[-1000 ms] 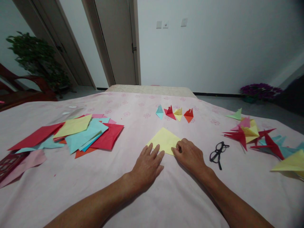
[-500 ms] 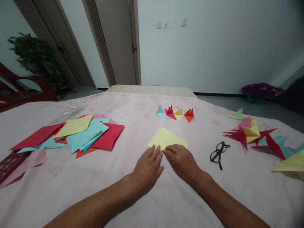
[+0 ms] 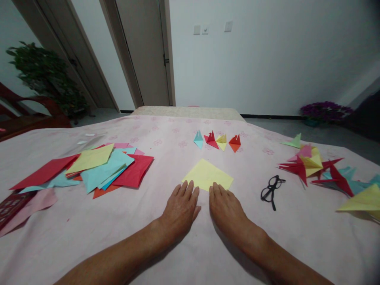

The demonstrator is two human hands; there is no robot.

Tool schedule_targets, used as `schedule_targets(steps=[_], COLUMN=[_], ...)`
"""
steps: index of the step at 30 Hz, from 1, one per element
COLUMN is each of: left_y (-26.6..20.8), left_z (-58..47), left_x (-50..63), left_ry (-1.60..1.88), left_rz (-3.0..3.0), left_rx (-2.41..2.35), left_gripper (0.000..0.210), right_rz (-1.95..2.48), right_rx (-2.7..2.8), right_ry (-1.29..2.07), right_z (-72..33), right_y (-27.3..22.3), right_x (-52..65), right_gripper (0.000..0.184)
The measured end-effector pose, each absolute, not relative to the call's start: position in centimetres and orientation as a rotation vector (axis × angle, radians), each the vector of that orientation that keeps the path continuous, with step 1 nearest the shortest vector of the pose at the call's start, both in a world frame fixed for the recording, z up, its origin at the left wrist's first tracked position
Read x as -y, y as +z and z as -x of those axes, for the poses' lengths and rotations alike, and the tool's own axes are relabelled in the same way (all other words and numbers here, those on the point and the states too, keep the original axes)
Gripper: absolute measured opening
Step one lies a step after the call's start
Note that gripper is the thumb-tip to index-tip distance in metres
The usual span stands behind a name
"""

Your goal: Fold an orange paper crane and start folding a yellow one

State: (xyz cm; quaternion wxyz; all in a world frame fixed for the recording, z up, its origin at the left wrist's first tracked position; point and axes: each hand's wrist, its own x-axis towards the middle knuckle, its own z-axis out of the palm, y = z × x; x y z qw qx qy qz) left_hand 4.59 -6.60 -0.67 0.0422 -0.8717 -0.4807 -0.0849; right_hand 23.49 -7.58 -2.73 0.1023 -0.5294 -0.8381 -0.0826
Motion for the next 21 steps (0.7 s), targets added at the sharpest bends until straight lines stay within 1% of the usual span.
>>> schedule_targets(steps=[3, 5, 8, 10, 12, 15, 18, 21], left_y=[-0.7, -0.7, -0.6, -0.6, -0.5, -0.6, -0.6, -0.5], left_z=[-4.6, -4.6, -4.8, -4.8, -4.7, -4.6, -4.4, -4.2], left_x=[6.7, 6.7, 6.9, 6.9, 6.8, 6.5, 6.1, 5.5], left_ry=[-0.225, -0.201, -0.194, -0.197, -0.211, -0.264, -0.304, -0.328], left_rz=[2.639, 2.634, 2.617, 2.612, 2.619, 2.642, 2.669, 2.698], left_rx=[1.496, 1.508, 1.530, 1.533, 1.520, 1.488, 1.479, 1.477], left_gripper=[0.050, 0.050, 0.049, 0.049, 0.049, 0.050, 0.050, 0.050], right_rz=[1.628, 1.697, 1.867, 1.982, 2.025, 1.877, 1.797, 1.868], right_rx=[2.481, 2.480, 2.501, 2.466, 2.386, 2.215, 2.134, 2.102], right_ry=[-0.236, -0.215, -0.114, -0.073, -0.098, -0.154, -0.018, 0.103], right_z=[-24.4, -24.7, -24.8, -25.0, -25.5, -26.5, -27.4, -27.9], right_y=[-2.4, -1.3, 1.6, 3.6, 4.9, 4.9, 3.4, 2.3], right_x=[6.7, 6.0, 4.8, 3.9, 2.9, 1.4, 0.3, 0.1], right_gripper=[0.053, 0.047, 0.029, 0.022, 0.024, 0.029, 0.037, 0.042])
